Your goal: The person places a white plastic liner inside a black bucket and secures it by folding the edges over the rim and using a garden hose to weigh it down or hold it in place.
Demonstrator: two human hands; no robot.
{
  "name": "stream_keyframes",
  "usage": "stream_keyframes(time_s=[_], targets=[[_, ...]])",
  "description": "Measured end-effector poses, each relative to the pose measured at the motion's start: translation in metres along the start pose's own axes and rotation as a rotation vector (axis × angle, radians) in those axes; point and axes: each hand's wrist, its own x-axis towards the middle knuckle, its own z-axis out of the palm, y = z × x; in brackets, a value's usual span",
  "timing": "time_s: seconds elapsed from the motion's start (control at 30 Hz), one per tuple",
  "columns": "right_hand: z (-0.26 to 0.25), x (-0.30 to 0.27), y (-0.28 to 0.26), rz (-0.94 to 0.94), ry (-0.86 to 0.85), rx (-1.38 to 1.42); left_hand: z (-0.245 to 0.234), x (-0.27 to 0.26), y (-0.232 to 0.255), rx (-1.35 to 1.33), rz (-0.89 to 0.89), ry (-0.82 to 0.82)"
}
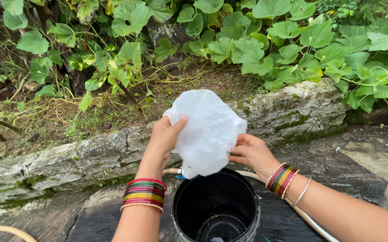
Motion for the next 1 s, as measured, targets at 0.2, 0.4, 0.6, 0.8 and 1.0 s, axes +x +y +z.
stream_keyframes(time_s=[0.2, 0.4, 0.6, 0.8, 1.0], targets=[[-0.032, 0.015, -0.002, 0.163, 0.073, -0.279, -0.017, 0.01, -0.008, -0.461, 0.179, -0.03], [-0.062, 0.027, -0.038, -0.174, 0.161, -0.212, -0.015, -0.033, 0.032, -0.447, -0.125, -0.458], [-0.027, 0.014, -0.06, -0.022, -0.514, 0.263, 0.008, -0.057, 0.046, -0.583, -0.249, -0.702], [-0.059, 0.058, 0.023, -0.002, -0.588, 0.447, 0.0, -0.046, 0.027, -0.601, -0.323, -0.604], [-0.076, 0.058, 0.032, -0.198, -0.234, 0.034, -0.016, -0.046, -0.003, -0.441, -0.367, -0.548]])
